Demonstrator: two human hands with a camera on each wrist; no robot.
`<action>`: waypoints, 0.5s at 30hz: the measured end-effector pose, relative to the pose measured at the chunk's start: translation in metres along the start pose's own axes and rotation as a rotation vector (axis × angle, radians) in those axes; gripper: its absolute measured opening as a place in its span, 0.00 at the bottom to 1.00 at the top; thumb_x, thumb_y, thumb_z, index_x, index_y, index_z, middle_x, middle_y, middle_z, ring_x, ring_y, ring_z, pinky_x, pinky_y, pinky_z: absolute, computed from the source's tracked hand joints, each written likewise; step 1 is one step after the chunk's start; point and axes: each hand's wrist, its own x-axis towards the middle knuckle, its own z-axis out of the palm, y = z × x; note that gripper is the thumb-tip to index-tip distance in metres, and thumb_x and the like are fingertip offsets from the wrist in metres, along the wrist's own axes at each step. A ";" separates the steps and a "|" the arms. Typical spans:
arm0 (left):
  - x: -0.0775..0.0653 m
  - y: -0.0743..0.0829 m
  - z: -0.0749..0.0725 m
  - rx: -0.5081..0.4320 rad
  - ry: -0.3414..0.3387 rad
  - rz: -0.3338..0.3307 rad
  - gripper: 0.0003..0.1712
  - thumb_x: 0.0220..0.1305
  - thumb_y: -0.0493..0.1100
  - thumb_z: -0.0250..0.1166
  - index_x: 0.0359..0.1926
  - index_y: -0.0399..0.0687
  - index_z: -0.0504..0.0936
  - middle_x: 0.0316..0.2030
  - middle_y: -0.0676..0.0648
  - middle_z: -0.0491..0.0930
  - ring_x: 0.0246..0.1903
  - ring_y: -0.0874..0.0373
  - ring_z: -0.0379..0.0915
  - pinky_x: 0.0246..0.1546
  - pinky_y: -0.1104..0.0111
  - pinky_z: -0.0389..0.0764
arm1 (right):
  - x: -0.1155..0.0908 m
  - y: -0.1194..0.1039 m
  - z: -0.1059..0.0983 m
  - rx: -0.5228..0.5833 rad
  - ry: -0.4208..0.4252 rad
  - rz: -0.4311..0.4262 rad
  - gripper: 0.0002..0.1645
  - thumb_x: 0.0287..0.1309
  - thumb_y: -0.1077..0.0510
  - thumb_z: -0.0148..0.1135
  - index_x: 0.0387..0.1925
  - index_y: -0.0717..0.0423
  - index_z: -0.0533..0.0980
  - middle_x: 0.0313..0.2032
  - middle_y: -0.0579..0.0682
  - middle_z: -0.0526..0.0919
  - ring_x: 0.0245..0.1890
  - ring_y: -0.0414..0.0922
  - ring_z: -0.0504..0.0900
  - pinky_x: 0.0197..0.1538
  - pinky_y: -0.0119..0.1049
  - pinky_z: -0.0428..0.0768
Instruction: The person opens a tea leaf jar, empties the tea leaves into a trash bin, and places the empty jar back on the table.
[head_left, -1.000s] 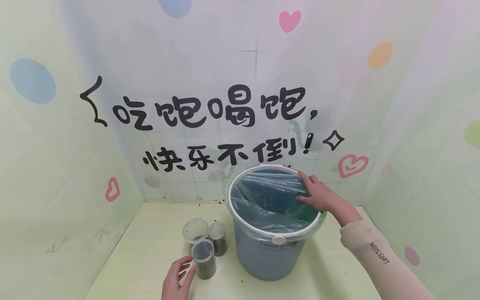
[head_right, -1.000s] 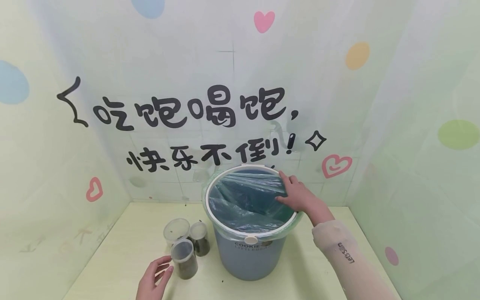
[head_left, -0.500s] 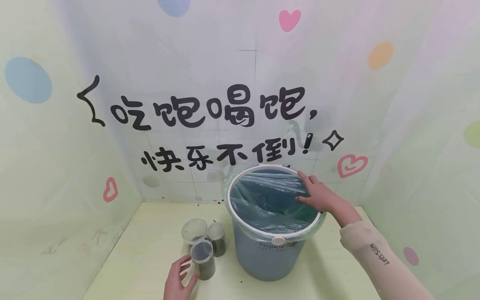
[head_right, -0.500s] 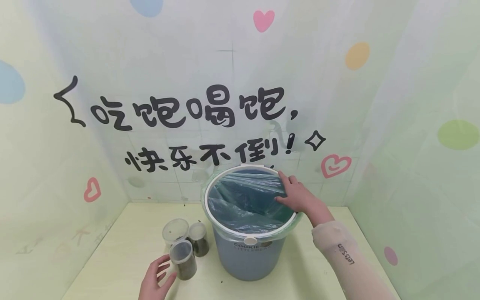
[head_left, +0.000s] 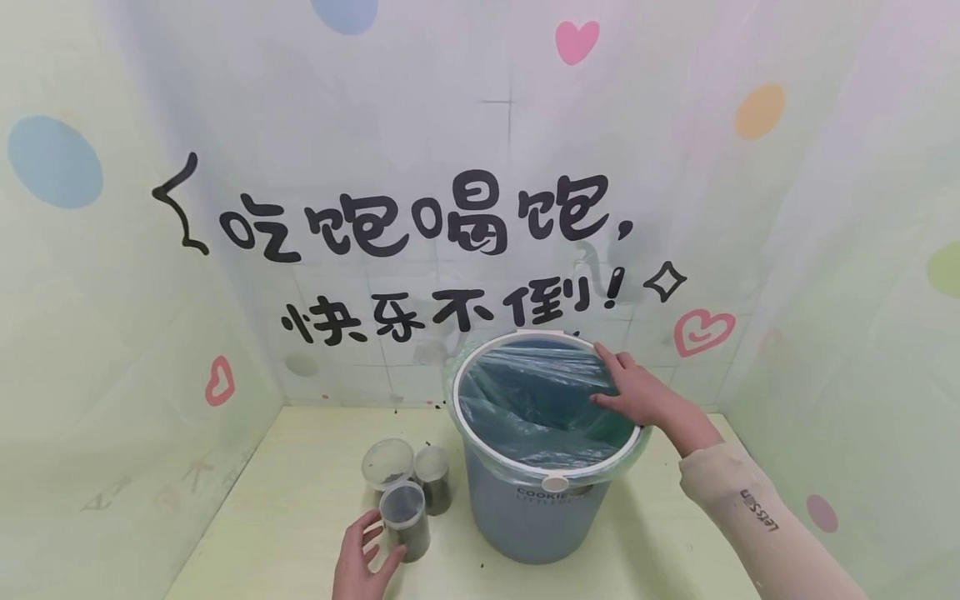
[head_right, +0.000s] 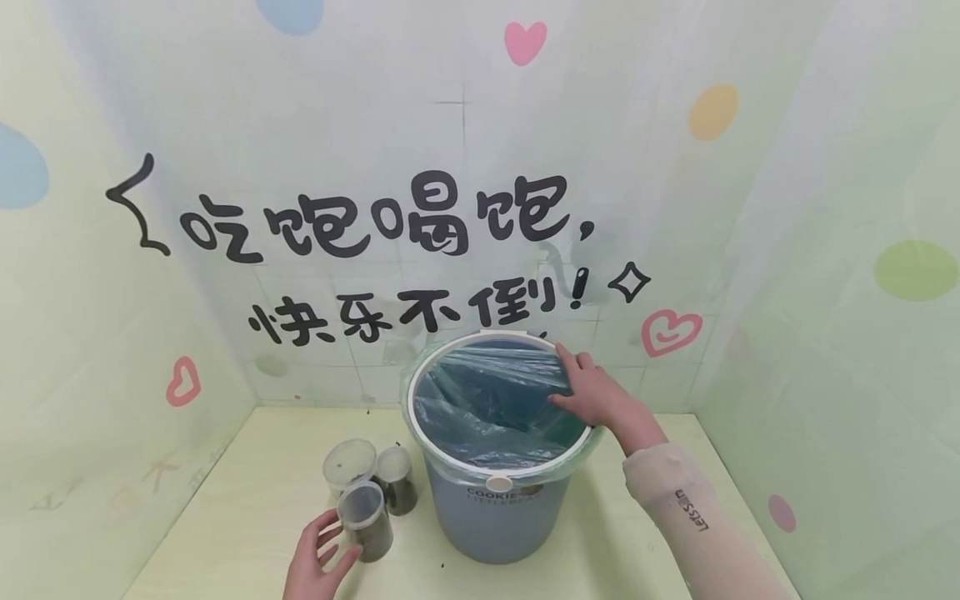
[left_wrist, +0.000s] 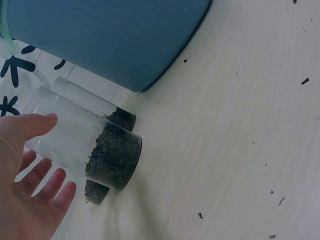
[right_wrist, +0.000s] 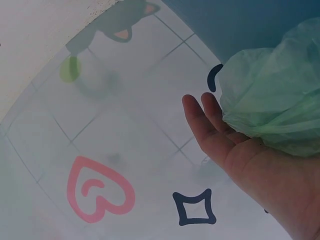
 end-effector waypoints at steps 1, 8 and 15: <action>0.000 0.000 0.000 -0.009 -0.003 -0.012 0.37 0.54 0.31 0.71 0.63 0.28 0.66 0.59 0.29 0.70 0.55 0.32 0.74 0.52 0.49 0.83 | 0.000 0.000 0.000 0.004 -0.001 0.004 0.53 0.64 0.49 0.63 0.78 0.60 0.43 0.65 0.72 0.60 0.62 0.67 0.71 0.66 0.63 0.71; 0.001 0.001 0.003 -0.028 -0.011 -0.056 0.39 0.55 0.32 0.72 0.64 0.28 0.64 0.59 0.29 0.68 0.57 0.31 0.73 0.54 0.47 0.82 | 0.001 0.001 0.001 0.004 -0.001 0.014 0.53 0.64 0.49 0.63 0.78 0.59 0.43 0.65 0.72 0.61 0.62 0.66 0.71 0.66 0.62 0.72; 0.002 0.000 0.006 -0.054 -0.010 -0.078 0.40 0.54 0.32 0.73 0.64 0.27 0.63 0.60 0.27 0.67 0.58 0.29 0.71 0.54 0.46 0.81 | 0.001 0.001 0.001 0.002 0.000 0.019 0.53 0.64 0.49 0.63 0.78 0.59 0.44 0.66 0.71 0.60 0.62 0.66 0.71 0.66 0.62 0.72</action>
